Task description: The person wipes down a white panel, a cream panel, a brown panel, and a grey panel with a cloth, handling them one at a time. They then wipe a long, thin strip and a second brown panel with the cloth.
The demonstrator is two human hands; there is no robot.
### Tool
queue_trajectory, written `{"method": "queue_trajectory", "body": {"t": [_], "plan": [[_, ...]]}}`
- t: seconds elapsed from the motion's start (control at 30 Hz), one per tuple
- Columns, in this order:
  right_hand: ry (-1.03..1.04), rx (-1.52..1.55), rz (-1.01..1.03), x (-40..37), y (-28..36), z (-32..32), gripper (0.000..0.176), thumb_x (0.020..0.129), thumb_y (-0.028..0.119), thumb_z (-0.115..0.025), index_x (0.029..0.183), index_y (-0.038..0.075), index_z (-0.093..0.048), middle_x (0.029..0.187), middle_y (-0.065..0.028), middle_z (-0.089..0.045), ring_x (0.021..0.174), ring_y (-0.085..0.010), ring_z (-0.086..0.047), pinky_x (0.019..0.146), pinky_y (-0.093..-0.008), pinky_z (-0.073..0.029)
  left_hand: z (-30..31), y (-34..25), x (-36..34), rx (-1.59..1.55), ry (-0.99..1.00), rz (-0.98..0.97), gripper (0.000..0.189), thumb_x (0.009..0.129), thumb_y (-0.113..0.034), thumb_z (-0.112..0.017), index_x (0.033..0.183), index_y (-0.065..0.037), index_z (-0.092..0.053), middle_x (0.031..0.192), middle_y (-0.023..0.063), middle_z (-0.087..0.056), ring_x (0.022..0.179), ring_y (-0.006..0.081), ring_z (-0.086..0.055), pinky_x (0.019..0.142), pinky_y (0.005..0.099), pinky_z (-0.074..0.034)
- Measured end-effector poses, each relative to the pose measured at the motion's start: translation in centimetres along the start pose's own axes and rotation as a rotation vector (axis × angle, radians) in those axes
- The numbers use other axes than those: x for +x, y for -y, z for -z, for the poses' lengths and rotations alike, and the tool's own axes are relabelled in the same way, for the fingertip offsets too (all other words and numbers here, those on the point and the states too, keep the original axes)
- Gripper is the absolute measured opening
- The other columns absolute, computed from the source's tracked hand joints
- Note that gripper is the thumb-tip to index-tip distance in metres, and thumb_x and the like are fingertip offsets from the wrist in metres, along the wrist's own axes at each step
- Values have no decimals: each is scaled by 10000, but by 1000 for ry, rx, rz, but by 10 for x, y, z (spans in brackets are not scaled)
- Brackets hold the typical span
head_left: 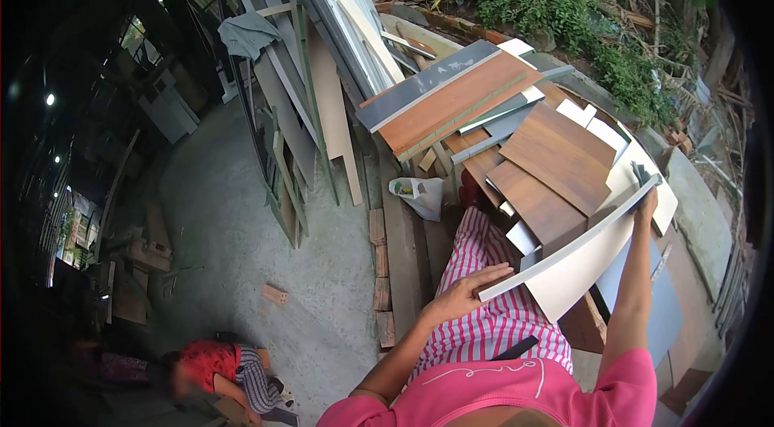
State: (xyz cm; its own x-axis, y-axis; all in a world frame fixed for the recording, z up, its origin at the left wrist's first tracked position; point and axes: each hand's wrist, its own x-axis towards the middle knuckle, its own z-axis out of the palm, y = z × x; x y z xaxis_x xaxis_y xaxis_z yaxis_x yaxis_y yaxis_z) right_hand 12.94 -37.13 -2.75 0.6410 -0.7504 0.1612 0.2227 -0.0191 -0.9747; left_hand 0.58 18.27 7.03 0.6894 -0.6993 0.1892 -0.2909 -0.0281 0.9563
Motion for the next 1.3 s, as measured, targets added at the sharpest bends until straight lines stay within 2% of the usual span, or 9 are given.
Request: {"method": "queue_trajectory", "body": {"t": [0.27,0.4,0.5,0.6,0.83,1.0,1.13,1.2,1.3], "plan": [[181,-310,-94,-2,28,-14,586,945,477,-307,1176,18,-590,1089,-81,-645,1057,-151,-538,949,-291,-365,-16,6,-18,-94,-101,41,514,836,-37,-588,1323,-119,-446,1381,102,-416,1275,246,-393,1053,362,-327],[98,-247,37,-4,51,-40,465,941,418,-393,1042,9,-590,720,-62,-575,545,-143,-557,421,-266,-434,-12,3,-24,-152,-192,7,461,858,-55,-576,1304,-87,-464,1345,100,-461,1238,223,-438,1029,327,-349],[42,-214,194,12,56,-76,296,945,289,-397,886,22,-511,639,-55,-497,460,-160,-502,352,-290,-410,-11,-11,-16,-239,-367,136,408,851,-90,-613,1243,-27,-518,1197,99,-577,1091,162,-535,946,290,-414],[74,-395,109,46,30,-91,215,913,188,-455,889,-4,-550,766,-55,-566,735,-132,-526,679,-315,-423,-6,-8,-8,-214,-475,158,415,843,-151,-650,1215,-4,-536,1087,87,-621,995,119,-556,872,266,-444],[-46,-206,224,15,46,-129,192,894,155,-468,940,22,-598,772,-29,-592,693,-103,-524,635,-268,-416,-20,13,-1,-174,-529,221,415,840,-143,-652,1202,24,-537,1056,98,-631,966,115,-567,853,258,-447],[477,-189,225,-189,197,-201,175,934,133,-453,1024,47,-577,789,-26,-559,728,-100,-511,665,-254,-414,-15,15,0,-162,-487,211,415,879,-170,-610,1256,-27,-513,1098,79,-623,944,91,-564,818,235,-453],[1293,-327,1090,-296,193,-205,321,702,49,-629,1018,90,-597,1010,-78,-531,973,-245,-545,828,-363,-469,-11,32,-9,-46,-477,242,351,821,-151,-650,1132,-7,-572,1027,92,-643,926,121,-593,780,258,-470],[1414,-278,1121,-317,166,-201,333,712,73,-625,1042,104,-598,1030,-59,-528,982,-250,-544,886,-400,-465,-12,52,-11,227,-564,-28,287,751,-125,-679,991,5,-591,890,105,-658,840,133,-619,704,277,-489],[1355,-289,1138,-298,160,-197,371,703,55,-632,1067,109,-593,1063,-51,-542,1003,-240,-550,938,-425,-450,-12,34,-13,-42,-489,261,289,784,-116,-664,1030,14,-586,920,120,-657,860,137,-618,714,285,-490]]}}
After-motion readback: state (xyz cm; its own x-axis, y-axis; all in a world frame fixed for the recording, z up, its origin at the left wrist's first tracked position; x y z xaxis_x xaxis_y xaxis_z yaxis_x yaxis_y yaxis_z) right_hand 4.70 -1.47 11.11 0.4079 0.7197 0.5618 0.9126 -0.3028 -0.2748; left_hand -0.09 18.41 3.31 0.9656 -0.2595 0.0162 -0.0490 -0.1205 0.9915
